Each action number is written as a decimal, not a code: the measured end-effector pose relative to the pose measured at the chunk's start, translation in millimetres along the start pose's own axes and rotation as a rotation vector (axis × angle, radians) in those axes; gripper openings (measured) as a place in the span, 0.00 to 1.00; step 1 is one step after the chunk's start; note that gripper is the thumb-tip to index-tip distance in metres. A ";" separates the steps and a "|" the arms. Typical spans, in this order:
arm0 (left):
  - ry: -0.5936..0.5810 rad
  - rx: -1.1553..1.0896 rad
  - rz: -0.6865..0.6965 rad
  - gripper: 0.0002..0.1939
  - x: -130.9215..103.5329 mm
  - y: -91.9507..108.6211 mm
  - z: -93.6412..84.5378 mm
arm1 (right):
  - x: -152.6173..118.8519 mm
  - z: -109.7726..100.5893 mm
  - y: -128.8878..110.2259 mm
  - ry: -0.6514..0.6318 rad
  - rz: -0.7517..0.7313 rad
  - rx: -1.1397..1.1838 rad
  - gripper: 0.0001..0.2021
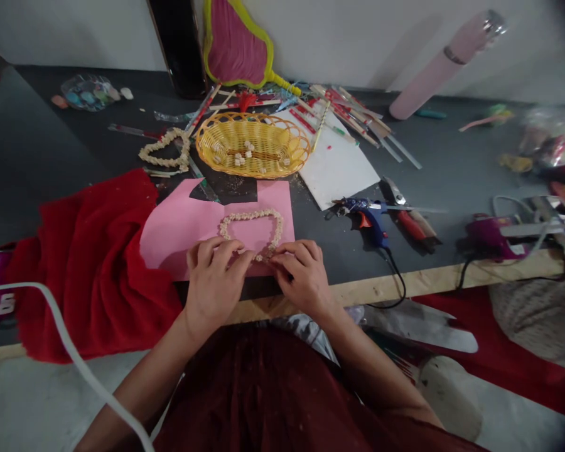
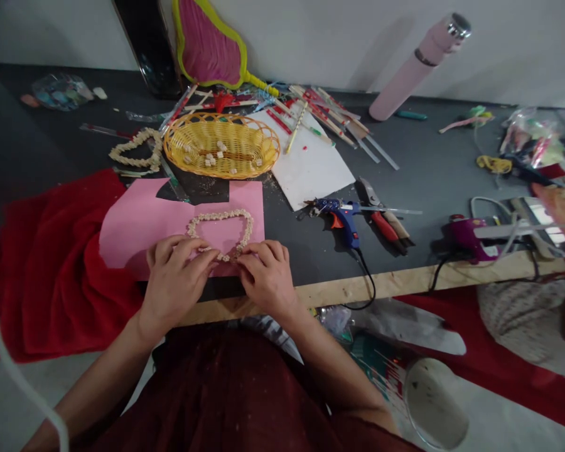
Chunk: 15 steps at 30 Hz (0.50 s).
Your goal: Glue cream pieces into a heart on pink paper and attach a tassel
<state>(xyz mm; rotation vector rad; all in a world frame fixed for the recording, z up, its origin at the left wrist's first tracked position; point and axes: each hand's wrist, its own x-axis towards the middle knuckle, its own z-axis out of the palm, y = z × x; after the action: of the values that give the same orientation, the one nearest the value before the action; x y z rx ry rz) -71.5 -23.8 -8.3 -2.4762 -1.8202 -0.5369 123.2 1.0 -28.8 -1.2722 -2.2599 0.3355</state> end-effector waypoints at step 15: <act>-0.025 -0.017 0.007 0.07 11.4 -0.5 9.3 | -3.5 -0.3 5.9 0.013 -0.018 0.061 0.04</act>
<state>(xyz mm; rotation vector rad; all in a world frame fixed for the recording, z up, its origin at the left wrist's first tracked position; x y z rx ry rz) -66.5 -11.1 -13.8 -2.5102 -1.8231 -0.5254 129.1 1.2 -32.4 -1.2183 -2.2317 0.3859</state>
